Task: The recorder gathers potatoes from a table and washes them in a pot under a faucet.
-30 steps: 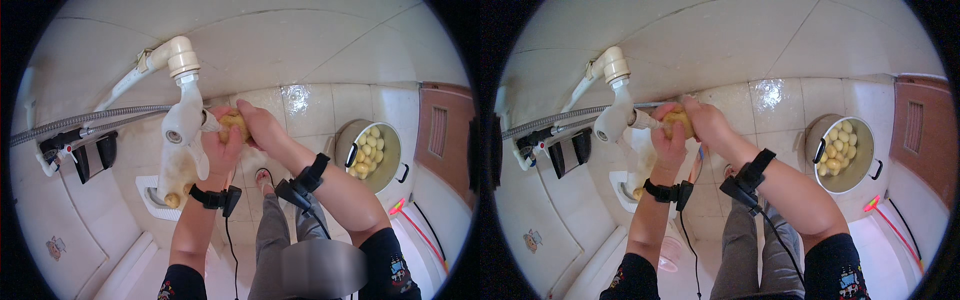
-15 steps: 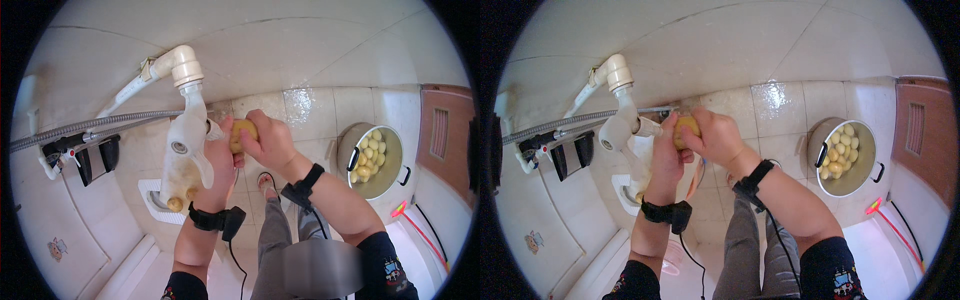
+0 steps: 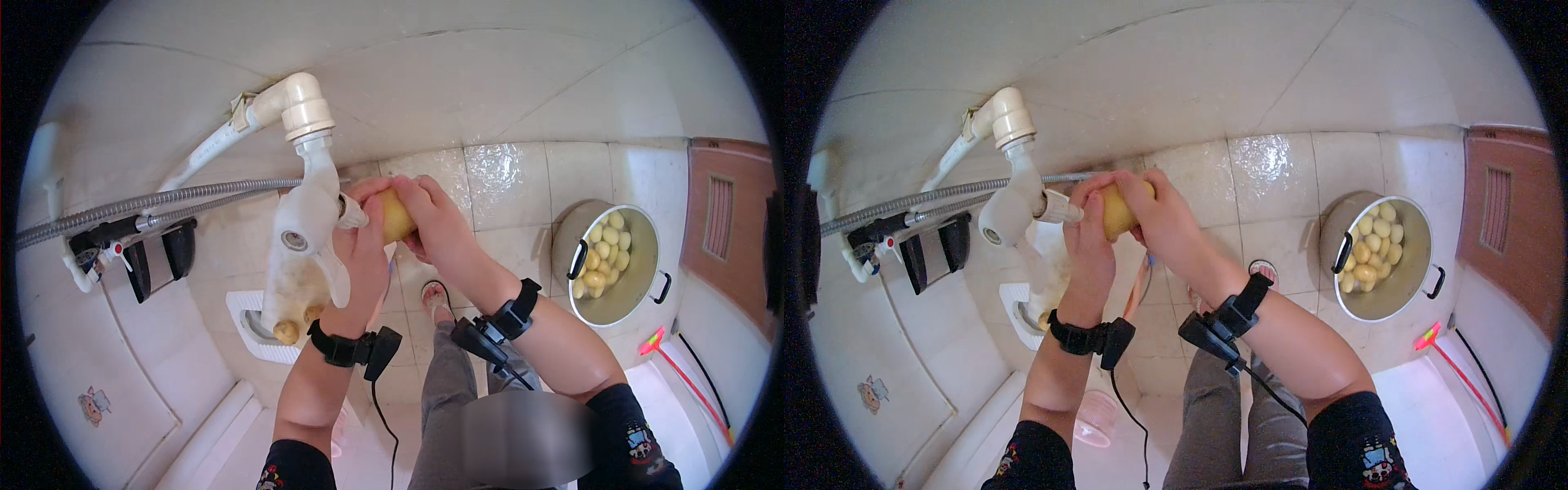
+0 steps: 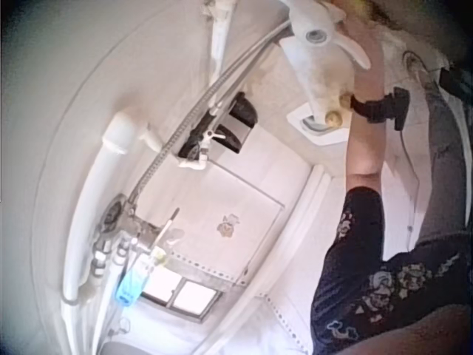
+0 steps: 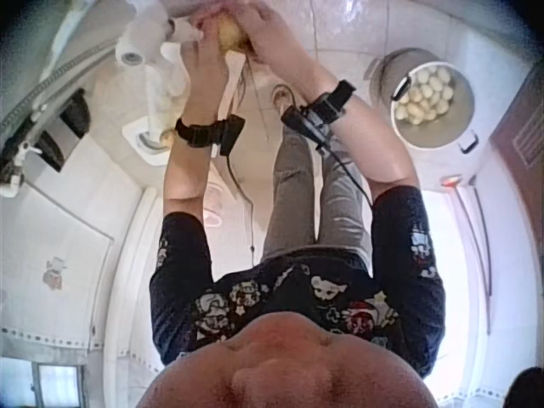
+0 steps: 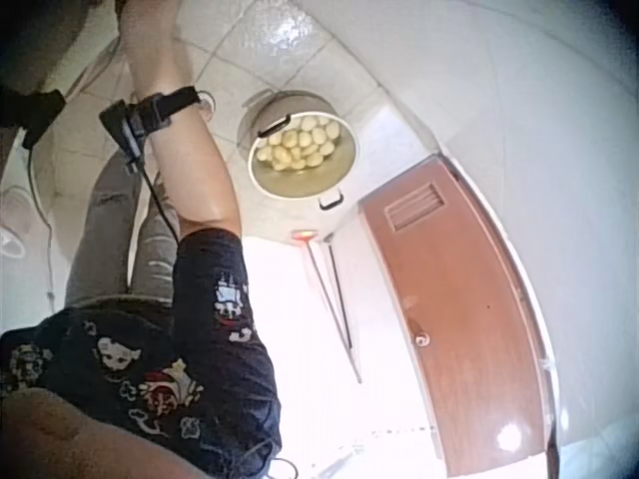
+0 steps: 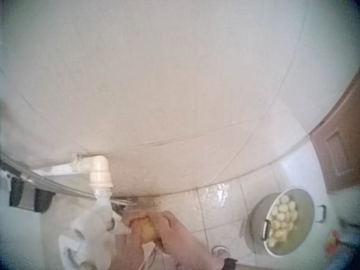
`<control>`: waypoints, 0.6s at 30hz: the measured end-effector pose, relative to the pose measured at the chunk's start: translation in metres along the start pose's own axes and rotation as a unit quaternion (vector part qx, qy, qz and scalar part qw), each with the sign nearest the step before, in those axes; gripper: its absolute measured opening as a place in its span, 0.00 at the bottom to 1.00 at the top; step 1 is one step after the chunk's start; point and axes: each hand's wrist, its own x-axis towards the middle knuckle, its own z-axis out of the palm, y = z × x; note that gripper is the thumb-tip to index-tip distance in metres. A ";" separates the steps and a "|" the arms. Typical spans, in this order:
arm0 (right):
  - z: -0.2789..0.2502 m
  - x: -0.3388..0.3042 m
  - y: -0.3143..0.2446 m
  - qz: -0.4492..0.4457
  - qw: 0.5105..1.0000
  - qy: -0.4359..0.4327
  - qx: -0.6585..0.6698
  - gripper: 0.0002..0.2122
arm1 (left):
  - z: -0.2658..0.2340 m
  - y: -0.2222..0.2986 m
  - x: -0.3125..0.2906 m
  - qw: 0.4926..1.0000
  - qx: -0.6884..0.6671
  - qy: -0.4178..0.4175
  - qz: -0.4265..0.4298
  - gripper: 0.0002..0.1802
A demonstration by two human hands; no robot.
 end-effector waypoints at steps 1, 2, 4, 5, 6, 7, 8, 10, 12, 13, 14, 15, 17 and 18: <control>-0.004 0.004 0.010 -0.046 0.998 0.024 -0.023 0.18 | 0.001 0.010 0.001 1.000 -0.002 -0.001 0.000 0.19; -0.008 0.008 0.017 -0.047 0.998 0.025 -0.024 0.18 | 0.002 0.024 0.002 0.994 -0.029 -0.014 -0.102 0.20; -0.012 0.010 0.024 -0.289 0.943 0.020 -0.167 0.18 | -0.002 0.028 0.004 0.977 -0.057 -0.025 -0.205 0.21; -0.018 0.008 0.024 -0.288 0.943 0.020 -0.168 0.18 | -0.007 0.022 0.006 0.963 -0.095 -0.043 -0.250 0.22; -0.021 0.003 0.018 -0.298 0.923 -0.015 -0.244 0.16 | -0.010 0.016 0.006 0.945 -0.132 -0.060 -0.293 0.22; -0.023 0.000 0.014 -0.306 0.896 -0.049 -0.318 0.15 | -0.011 0.010 0.005 0.945 -0.133 -0.059 -0.293 0.22; -0.023 -0.002 0.016 -0.305 0.896 -0.049 -0.320 0.15 | -0.011 0.002 0.003 0.944 -0.111 -0.032 -0.310 0.24; -0.012 -0.004 0.022 -0.263 0.945 -0.026 -0.194 0.14 | -0.018 -0.017 -0.005 0.943 -0.082 0.001 -0.324 0.25; -0.001 0.004 0.033 -0.214 0.969 0.022 -0.121 0.16 | -0.017 -0.032 -0.011 0.968 0.251 -0.011 -0.019 0.27; 0.000 0.006 0.035 -0.162 0.983 0.073 -0.049 0.21 | -0.012 -0.030 -0.011 0.969 0.248 -0.013 -0.019 0.27; -0.003 0.006 0.034 -0.162 0.983 0.075 -0.051 0.21 | -0.007 -0.027 -0.010 0.979 0.205 0.006 0.021 0.27; 0.003 0.001 0.020 -0.060 0.994 0.073 -0.060 0.22 | -0.007 -0.023 -0.010 0.984 0.165 0.027 0.058 0.27; 0.003 0.002 0.007 0.040 0.995 0.068 -0.068 0.24 | -0.015 -0.021 -0.015 0.969 0.219 0.016 0.110 0.25; -0.002 0.005 0.004 0.106 0.992 0.042 -0.062 0.25 | -0.017 -0.020 -0.016 0.950 0.268 0.003 0.161 0.24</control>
